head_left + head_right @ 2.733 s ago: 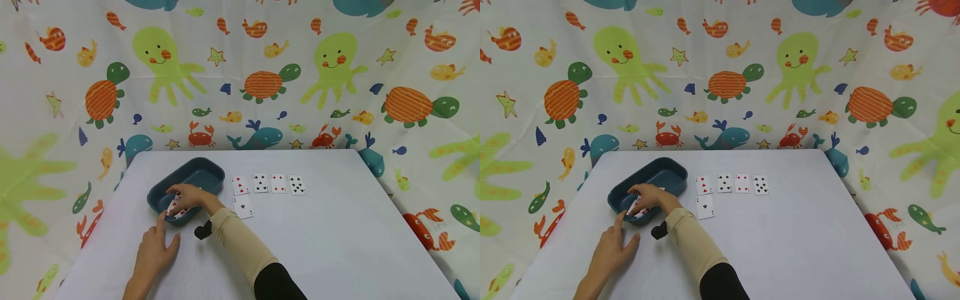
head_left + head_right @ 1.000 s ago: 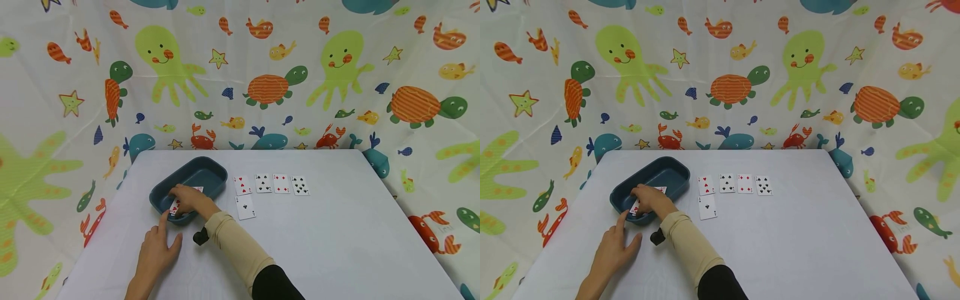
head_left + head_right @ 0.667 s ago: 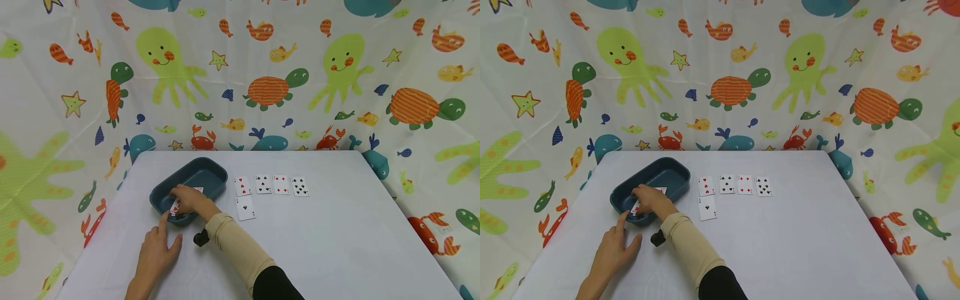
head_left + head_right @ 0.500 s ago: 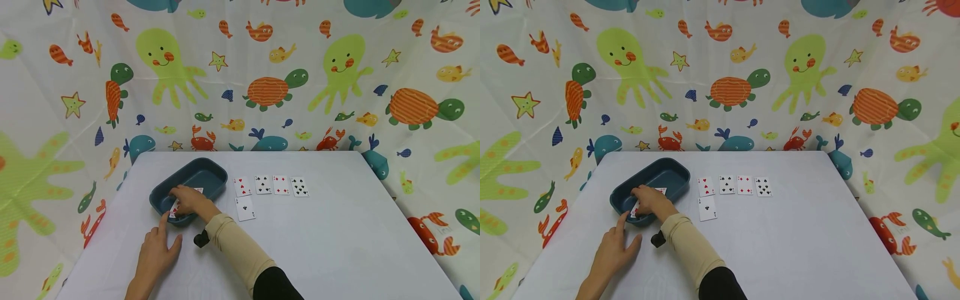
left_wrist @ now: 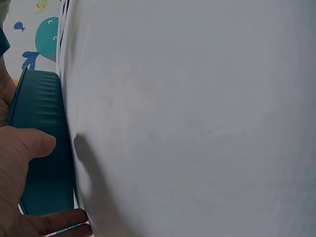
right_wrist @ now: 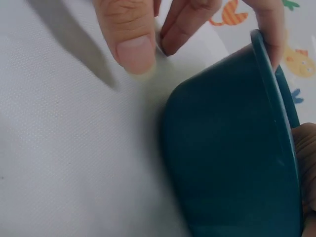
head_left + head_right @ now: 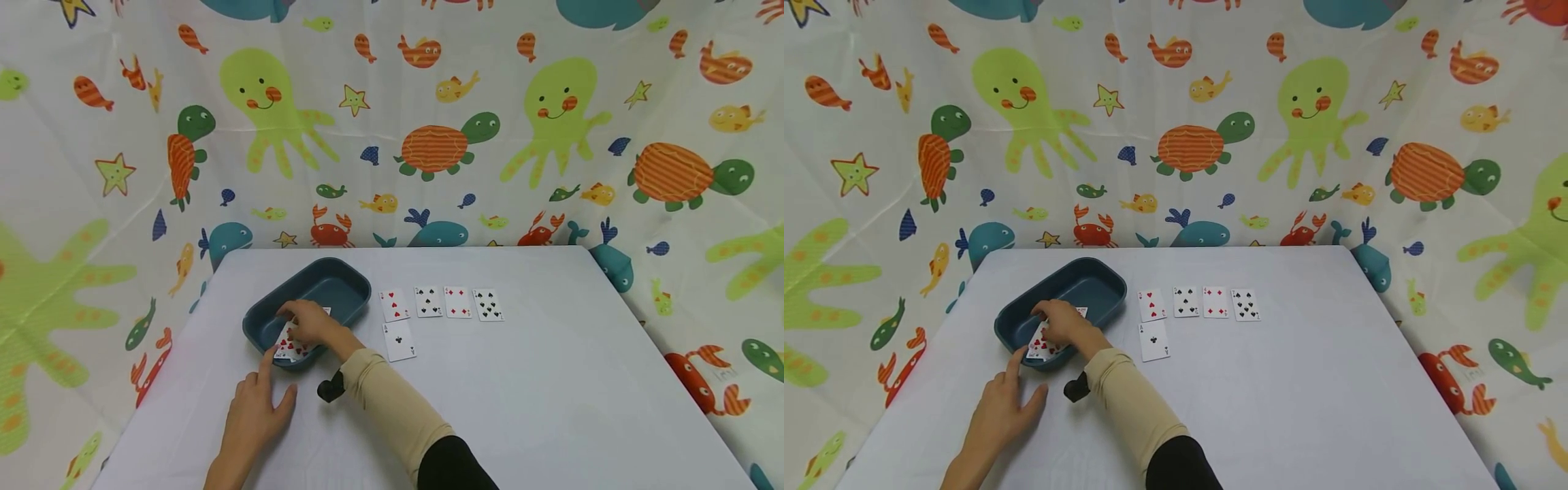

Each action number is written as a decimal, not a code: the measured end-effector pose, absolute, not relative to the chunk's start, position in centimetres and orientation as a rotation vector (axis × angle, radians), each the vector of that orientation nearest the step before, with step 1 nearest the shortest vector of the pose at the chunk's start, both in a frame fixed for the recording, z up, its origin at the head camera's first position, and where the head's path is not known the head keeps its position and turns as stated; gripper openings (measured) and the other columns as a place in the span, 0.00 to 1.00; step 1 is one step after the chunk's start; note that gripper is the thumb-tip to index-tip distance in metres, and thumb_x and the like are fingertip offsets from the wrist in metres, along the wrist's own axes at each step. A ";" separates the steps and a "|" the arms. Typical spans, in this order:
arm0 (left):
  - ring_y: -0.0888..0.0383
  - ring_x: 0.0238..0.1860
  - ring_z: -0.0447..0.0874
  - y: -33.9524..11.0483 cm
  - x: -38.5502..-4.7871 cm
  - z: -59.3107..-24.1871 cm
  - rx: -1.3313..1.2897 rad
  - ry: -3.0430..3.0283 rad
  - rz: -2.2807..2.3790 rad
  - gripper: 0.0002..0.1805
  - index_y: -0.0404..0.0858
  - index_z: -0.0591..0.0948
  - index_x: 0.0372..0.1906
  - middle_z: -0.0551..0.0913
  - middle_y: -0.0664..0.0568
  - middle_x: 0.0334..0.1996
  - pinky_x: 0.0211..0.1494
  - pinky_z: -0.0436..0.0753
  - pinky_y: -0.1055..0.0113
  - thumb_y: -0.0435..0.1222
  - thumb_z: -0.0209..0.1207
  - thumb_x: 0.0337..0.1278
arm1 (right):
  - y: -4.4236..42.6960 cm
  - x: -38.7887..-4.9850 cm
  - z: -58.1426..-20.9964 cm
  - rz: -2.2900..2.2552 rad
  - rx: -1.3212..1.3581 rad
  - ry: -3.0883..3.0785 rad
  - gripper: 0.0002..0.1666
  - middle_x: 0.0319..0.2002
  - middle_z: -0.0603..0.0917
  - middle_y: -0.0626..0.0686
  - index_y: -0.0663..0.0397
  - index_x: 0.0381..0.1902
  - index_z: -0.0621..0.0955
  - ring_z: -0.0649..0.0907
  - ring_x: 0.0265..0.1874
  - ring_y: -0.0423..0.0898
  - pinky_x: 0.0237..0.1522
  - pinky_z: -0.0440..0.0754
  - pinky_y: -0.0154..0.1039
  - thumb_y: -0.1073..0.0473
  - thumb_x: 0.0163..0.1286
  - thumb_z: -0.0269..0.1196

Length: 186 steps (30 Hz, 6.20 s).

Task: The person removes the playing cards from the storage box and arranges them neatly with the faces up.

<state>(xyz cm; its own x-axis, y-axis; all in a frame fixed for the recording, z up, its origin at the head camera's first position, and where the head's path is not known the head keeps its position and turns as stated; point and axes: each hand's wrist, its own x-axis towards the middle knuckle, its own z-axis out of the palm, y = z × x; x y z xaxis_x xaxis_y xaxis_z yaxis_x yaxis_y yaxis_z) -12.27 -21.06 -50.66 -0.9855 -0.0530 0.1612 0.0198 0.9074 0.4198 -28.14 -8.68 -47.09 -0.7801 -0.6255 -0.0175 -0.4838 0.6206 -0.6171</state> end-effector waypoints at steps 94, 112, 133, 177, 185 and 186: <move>0.34 0.41 0.77 -21.1 -12.6 -51.0 0.053 -2.908 -0.668 0.44 0.36 0.57 0.77 0.78 0.26 0.41 0.37 0.76 0.39 0.44 0.63 0.61 | 15.2 -22.2 -51.5 -2.041 0.376 2.653 0.25 0.50 0.85 0.61 0.63 0.60 0.80 0.83 0.46 0.51 0.44 0.79 0.32 0.70 0.65 0.68; 0.33 0.44 0.76 -21.1 -12.8 -50.8 0.079 -2.962 -0.692 0.45 0.35 0.55 0.78 0.77 0.23 0.45 0.41 0.77 0.38 0.45 0.62 0.63 | 15.0 -22.9 -53.1 -1.915 0.251 2.930 0.23 0.44 0.86 0.61 0.67 0.55 0.80 0.84 0.42 0.54 0.48 0.84 0.48 0.74 0.62 0.69; 0.34 0.43 0.77 -20.7 -12.1 -50.6 0.089 -2.925 -0.699 0.44 0.36 0.57 0.78 0.77 0.25 0.44 0.39 0.76 0.40 0.44 0.64 0.61 | 15.0 -22.7 -52.6 -1.902 0.233 2.932 0.23 0.44 0.85 0.60 0.65 0.56 0.80 0.84 0.44 0.53 0.50 0.83 0.46 0.74 0.61 0.70; 0.33 0.46 0.77 -20.2 -12.2 -51.0 0.120 -2.951 -0.709 0.44 0.37 0.57 0.78 0.78 0.26 0.45 0.44 0.78 0.37 0.44 0.63 0.62 | -1.8 -23.2 -47.0 -1.778 -0.710 2.406 0.32 0.58 0.82 0.60 0.62 0.65 0.76 0.83 0.57 0.55 0.58 0.81 0.42 0.57 0.66 0.72; 0.34 0.44 0.77 -20.6 -12.7 -51.5 0.090 -2.922 -0.686 0.44 0.37 0.58 0.77 0.78 0.27 0.44 0.42 0.79 0.38 0.44 0.64 0.61 | -3.9 -24.8 -46.7 -1.546 -0.825 2.365 0.35 0.62 0.81 0.57 0.57 0.67 0.75 0.82 0.60 0.51 0.60 0.79 0.36 0.55 0.66 0.73; 0.34 0.44 0.77 -20.7 -12.7 -51.6 0.088 -2.923 -0.685 0.44 0.37 0.58 0.77 0.78 0.27 0.44 0.42 0.79 0.38 0.44 0.64 0.61 | -4.1 -25.0 -46.7 -1.515 -0.840 2.365 0.35 0.63 0.81 0.57 0.56 0.68 0.75 0.82 0.60 0.49 0.60 0.78 0.35 0.56 0.66 0.73</move>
<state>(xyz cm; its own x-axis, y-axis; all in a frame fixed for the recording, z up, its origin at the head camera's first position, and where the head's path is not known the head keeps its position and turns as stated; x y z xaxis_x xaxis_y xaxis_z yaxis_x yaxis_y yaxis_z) -12.72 -20.70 -51.59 -0.9887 -0.0882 0.1211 -0.0252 0.8947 0.4459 -24.97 -4.15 -46.74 -0.8155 -0.5653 0.1244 -0.3493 0.3093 -0.8845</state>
